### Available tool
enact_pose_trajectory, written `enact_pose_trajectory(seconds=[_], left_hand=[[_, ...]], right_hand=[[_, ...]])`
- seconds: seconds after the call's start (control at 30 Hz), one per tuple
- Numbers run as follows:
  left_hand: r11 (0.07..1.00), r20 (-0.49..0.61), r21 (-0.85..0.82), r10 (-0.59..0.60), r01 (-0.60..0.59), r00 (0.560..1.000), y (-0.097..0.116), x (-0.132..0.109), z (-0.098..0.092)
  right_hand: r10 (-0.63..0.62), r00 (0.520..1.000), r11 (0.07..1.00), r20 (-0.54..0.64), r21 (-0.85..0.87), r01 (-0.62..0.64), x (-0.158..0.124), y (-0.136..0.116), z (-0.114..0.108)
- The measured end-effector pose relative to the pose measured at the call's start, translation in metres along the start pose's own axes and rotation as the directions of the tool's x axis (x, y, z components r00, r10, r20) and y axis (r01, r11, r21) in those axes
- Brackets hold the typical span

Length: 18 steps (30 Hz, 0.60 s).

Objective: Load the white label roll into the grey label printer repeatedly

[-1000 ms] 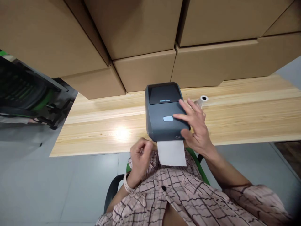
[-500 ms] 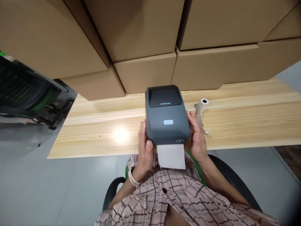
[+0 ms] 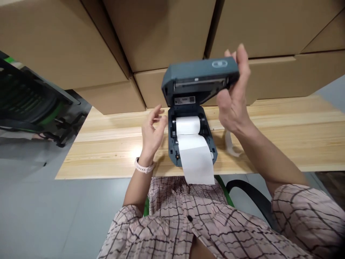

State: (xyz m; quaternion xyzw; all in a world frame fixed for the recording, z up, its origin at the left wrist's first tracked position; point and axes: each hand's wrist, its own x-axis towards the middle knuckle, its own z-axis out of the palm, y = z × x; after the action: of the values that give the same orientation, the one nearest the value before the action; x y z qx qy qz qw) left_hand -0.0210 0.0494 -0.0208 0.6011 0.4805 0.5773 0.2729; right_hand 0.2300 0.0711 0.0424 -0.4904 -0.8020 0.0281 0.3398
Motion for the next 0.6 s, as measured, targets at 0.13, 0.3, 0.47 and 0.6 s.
enact_pose_trajectory(seconds=[0.13,0.3,0.47,0.6], left_hand=[[0.961,0.182,0.150,-0.258,0.232,0.949,-0.011,-0.007,0.003],[0.945,0.280,0.216,-0.300,0.244,0.912,-0.010,-0.015,0.004],[0.930,0.275,0.272,-0.321,0.247,0.906,-0.005,-0.014,0.007],[0.947,0.318,0.283,-0.244,0.153,0.916,-0.003,-0.014,0.005]], right_hand=[[0.078,0.959,0.995,-0.272,0.079,-0.058,0.055,0.008,0.006],[0.051,0.937,0.998,-0.344,0.058,-0.033,0.080,0.016,0.009],[-0.253,0.946,0.967,-0.201,-0.068,0.245,0.045,-0.002,0.010],[-0.249,0.868,0.968,0.430,0.071,0.242,0.022,-0.003,0.027]])
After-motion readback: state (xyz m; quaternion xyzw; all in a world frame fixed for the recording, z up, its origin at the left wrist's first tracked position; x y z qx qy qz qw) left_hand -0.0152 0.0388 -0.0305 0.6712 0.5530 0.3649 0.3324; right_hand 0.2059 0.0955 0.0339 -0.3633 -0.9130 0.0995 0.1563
